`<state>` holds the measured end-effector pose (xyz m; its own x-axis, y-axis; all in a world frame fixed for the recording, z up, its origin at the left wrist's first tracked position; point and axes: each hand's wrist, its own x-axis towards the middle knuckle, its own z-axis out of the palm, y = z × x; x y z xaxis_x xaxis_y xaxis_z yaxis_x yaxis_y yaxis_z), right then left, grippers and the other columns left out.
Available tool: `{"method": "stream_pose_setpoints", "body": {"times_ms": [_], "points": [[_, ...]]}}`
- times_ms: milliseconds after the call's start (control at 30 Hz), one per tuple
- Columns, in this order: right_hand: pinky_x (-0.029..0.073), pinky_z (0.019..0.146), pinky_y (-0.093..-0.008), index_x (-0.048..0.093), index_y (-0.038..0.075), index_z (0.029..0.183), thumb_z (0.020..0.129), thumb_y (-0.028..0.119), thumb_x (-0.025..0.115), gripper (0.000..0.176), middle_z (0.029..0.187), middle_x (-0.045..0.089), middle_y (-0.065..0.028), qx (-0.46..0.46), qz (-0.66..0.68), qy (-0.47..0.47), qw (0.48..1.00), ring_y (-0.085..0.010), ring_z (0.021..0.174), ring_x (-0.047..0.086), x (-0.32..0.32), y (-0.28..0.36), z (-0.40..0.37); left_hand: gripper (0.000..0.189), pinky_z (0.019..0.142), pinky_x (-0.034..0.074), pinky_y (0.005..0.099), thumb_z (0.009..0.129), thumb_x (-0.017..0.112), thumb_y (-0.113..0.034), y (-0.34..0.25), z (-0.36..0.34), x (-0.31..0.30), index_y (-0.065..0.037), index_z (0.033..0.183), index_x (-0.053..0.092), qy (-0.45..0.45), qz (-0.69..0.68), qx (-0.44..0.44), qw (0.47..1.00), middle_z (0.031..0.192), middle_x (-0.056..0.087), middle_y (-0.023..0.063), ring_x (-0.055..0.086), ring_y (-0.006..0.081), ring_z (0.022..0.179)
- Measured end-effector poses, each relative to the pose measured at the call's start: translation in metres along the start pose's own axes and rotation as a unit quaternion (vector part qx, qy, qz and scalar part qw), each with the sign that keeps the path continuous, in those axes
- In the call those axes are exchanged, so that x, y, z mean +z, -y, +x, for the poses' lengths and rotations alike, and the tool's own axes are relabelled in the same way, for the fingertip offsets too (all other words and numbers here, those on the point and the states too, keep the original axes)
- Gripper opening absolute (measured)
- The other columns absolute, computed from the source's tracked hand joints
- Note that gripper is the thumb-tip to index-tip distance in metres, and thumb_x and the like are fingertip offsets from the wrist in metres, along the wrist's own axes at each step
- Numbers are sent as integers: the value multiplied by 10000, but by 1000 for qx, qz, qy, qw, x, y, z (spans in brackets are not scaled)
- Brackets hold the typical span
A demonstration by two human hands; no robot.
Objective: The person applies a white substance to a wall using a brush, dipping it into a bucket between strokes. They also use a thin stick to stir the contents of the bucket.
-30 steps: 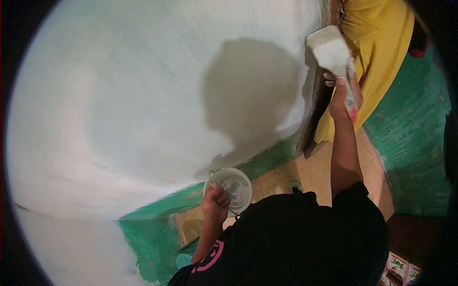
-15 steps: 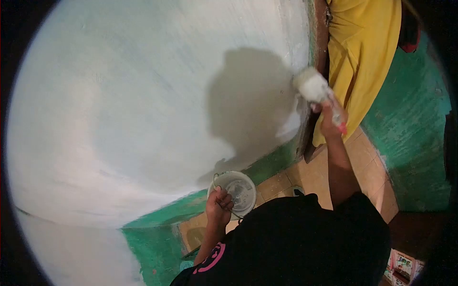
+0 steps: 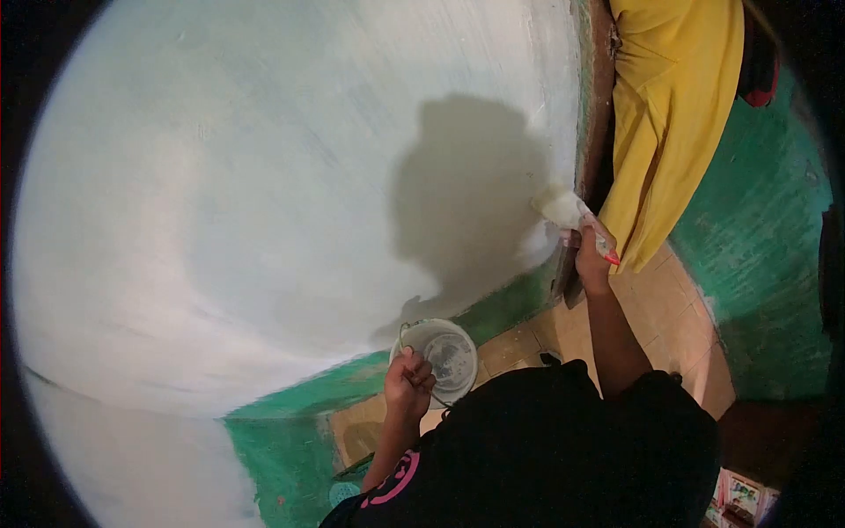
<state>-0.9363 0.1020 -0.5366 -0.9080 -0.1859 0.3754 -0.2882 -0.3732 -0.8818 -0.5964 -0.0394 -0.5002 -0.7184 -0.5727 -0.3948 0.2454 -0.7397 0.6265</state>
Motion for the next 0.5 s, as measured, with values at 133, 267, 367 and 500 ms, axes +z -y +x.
{"method": "stream_pose_setpoints", "body": {"times_ms": [133,267,367,500], "points": [[470,632,-235,578,-29,1084,893,145,495,271,914,623,-64,29,-11,20,999,-109,750,573,2,33,19,123,439,241,215,848,512,-235,-1,1,-1,-182,763,440,-9,8,-7,1000,621,364,-85,312,60,509],[486,604,-249,561,-17,1104,907,229,451,334,878,629,-80,-131,-56,8,990,-127,689,601,29,104,72,107,437,244,216,852,502,-234,2,2,1,-182,779,445,1,9,-5,1000,619,365,-84,318,60,506],[481,612,-259,527,-14,1161,905,251,449,377,930,619,-98,-131,92,15,987,-146,717,597,59,147,79,94,436,244,216,850,503,-233,1,6,-6,-180,793,451,5,-1,-8,1000,616,365,-84,318,62,504],[469,636,-254,518,-23,1167,907,227,433,371,937,616,-104,-147,99,-1,984,-153,732,591,62,91,74,101,434,243,215,844,508,-228,-2,5,1,-177,784,445,-30,-2,-9,1000,610,360,-84,318,62,500]]}}
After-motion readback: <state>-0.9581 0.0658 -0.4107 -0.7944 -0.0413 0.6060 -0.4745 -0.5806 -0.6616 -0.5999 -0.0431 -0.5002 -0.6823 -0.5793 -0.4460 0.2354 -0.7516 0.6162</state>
